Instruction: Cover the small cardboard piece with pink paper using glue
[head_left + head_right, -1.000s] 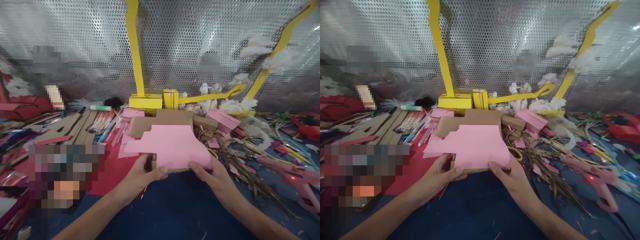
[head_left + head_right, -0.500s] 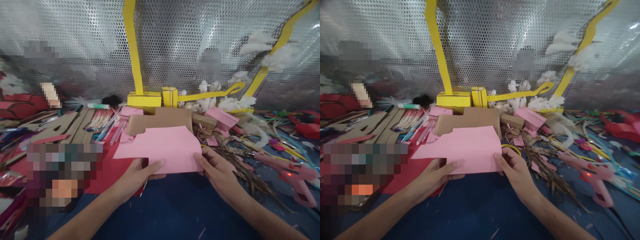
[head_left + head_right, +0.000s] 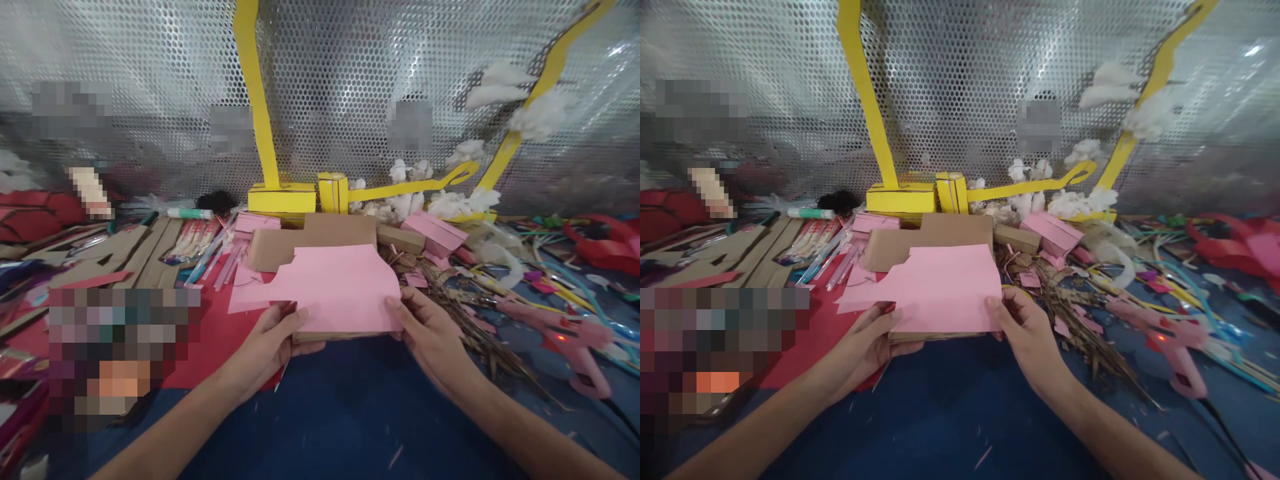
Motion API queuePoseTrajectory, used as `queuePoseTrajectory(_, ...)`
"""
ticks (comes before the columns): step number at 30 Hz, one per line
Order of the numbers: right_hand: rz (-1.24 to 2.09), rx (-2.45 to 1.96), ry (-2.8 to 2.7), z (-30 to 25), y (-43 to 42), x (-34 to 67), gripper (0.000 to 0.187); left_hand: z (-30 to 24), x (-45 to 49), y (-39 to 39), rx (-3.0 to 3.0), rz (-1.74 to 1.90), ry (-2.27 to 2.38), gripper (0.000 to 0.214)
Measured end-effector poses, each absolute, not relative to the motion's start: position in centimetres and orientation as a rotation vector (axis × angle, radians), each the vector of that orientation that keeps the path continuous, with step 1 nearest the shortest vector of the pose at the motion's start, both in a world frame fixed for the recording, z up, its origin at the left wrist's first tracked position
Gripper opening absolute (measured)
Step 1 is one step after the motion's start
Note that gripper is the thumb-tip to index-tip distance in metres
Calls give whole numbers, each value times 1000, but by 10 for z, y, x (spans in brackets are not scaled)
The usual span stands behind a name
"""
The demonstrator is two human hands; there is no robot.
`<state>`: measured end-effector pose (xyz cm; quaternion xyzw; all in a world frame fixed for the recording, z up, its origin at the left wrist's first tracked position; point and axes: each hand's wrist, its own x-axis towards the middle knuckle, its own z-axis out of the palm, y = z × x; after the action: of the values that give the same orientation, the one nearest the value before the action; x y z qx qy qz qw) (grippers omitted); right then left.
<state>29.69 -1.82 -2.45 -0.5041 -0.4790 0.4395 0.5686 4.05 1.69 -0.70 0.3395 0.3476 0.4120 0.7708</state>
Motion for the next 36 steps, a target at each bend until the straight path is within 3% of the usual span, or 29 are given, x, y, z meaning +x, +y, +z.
queuePoseTrajectory(15, 1005, -1223, -1215, -31, -19, 300, 23, -7, 38, 16, 820, 826, 757, 68)
queuePoseTrajectory(31, 1050, -1139, -1029, -16, -19, 297, 25, 3, 30, 21, 908, 958, 870, 68)
queuePoseTrajectory(36, 1233, -1040, -983, -10, -23, 289, 40, 7, 27, 18, 967, 911, 862, 69)
